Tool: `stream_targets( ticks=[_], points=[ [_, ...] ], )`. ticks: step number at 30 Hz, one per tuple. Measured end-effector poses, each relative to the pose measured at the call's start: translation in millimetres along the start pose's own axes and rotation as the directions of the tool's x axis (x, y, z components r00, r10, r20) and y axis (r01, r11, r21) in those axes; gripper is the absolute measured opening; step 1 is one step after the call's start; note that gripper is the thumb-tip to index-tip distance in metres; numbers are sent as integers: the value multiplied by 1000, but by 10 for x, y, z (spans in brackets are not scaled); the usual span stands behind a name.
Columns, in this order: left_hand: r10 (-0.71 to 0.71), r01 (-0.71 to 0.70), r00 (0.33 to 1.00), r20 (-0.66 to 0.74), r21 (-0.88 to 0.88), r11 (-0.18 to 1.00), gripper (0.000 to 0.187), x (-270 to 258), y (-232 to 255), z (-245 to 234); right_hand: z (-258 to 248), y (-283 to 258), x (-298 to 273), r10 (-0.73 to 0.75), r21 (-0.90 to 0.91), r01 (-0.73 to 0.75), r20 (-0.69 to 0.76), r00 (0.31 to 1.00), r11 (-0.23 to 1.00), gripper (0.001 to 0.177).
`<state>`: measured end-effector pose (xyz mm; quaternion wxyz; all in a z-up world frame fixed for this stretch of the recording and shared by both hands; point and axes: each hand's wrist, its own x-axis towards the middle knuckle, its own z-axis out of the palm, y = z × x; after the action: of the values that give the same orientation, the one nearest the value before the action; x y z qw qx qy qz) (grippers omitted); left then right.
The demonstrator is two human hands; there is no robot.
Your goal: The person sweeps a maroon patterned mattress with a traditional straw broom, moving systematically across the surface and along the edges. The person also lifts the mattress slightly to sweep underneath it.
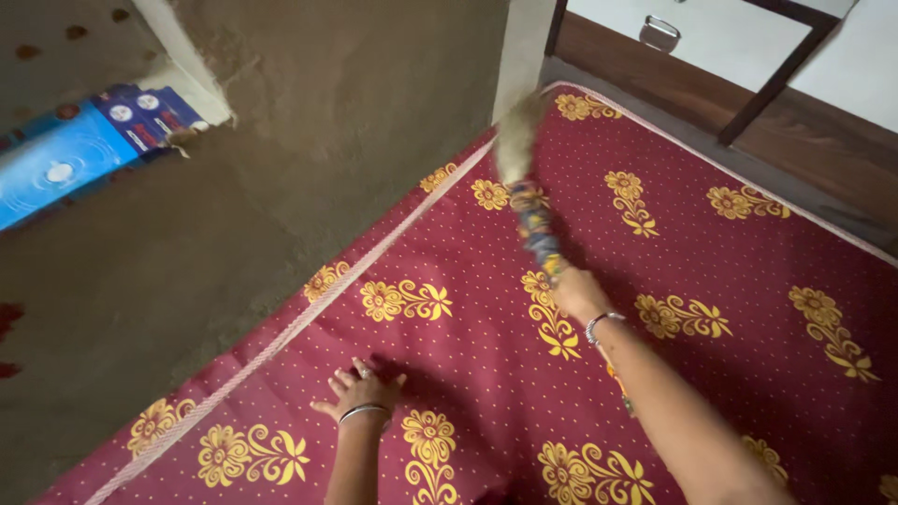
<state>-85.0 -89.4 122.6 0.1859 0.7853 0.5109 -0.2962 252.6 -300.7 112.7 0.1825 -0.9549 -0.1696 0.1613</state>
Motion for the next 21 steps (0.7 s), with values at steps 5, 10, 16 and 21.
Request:
stream_targets(
  ticks=[5, 10, 16, 21],
  points=[
    [-24, 24, 1000, 4, 14, 1000, 101, 89, -218, -14, -134, -88, -340, 155, 20, -156, 55, 986, 988, 64],
    [-19, 19, 999, 48, -9, 1000, 107, 93, -282, 101, -207, 326, -262, 280, 204, -272, -12, 960, 940, 58],
    [39, -35, 998, 53, -70, 997, 108, 38, -372, 193, 600, -100, -1016, -148, -39, 157, 183, 972, 987, 32],
    [50, -48, 999, 6, -203, 978, 107, 15, -590, 180, 558, -746, -1722, -179, -35, 202, 333, 926, 979, 51]
  ],
)
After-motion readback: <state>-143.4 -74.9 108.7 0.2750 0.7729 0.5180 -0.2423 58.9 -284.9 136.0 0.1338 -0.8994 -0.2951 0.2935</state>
